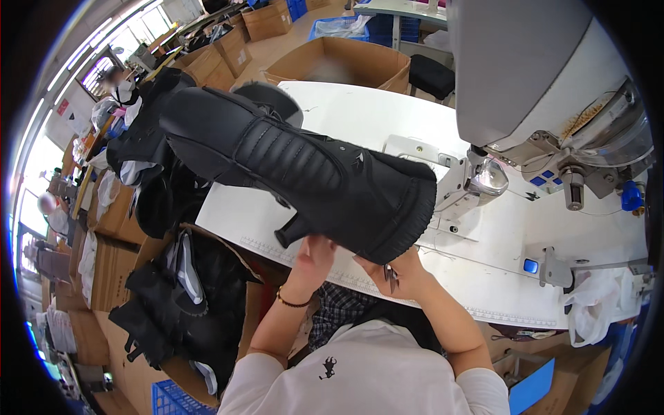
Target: Stitching leather boot uppers using an industrial sewing machine and trimming excess threads.
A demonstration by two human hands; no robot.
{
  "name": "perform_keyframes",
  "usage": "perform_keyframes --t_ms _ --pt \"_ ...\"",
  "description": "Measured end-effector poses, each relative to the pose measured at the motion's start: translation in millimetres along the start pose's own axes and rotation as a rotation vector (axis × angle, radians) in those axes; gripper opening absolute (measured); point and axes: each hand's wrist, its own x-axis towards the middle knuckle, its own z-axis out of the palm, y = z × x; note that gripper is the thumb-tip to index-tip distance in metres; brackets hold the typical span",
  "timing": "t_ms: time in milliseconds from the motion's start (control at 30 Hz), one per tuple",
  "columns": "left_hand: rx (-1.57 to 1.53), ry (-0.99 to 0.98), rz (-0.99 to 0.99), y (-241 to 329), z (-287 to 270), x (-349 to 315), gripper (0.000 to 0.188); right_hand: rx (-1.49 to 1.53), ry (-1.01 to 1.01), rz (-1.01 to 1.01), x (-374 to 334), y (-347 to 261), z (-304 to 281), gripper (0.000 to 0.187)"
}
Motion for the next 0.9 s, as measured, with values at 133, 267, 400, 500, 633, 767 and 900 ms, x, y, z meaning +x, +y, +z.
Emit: perform_keyframes --t_ms 133,267,400,500,633,767,900 --pt "-0.133 -0.073 -0.014 0.0 20.3 14.6 0.108 -0.181 -0.108 0.037 -2.6 8.3 -2.4 0.020" --pt "-0.180 -0.084 0.016 -20.6 5.7 12.4 0.095 -0.171 -0.027 -0.173 -1.0 14.8 3.4 0.033" --pt "0.124 0.110 -0.064 -45.7 -17.4 5.5 0.066 -0.204 -0.117 -0.222 4.5 8.0 1.9 0.030" --pt "-0.287 0.039 -0.022 -62.3 -75.9 -9.2 0.051 -0.198 -0.091 -0.241 2.3 9.8 8.0 0.029" --pt "-0.120 0.114 0.042 -49.4 -71.2 -17.3 0.055 -0.203 -0.004 -0.242 -5.0 18.1 17.9 0.028" --pt "0.098 0.203 0.123 -30.1 -48.2 -2.8 0.062 -0.088 -0.068 -0.162 -15.6 27.0 25.9 0.025" --pt "0.311 0.271 0.195 -11.3 -22.8 4.3 0.069 -0.068 0.021 -0.180 -14.0 21.8 28.2 0.022"
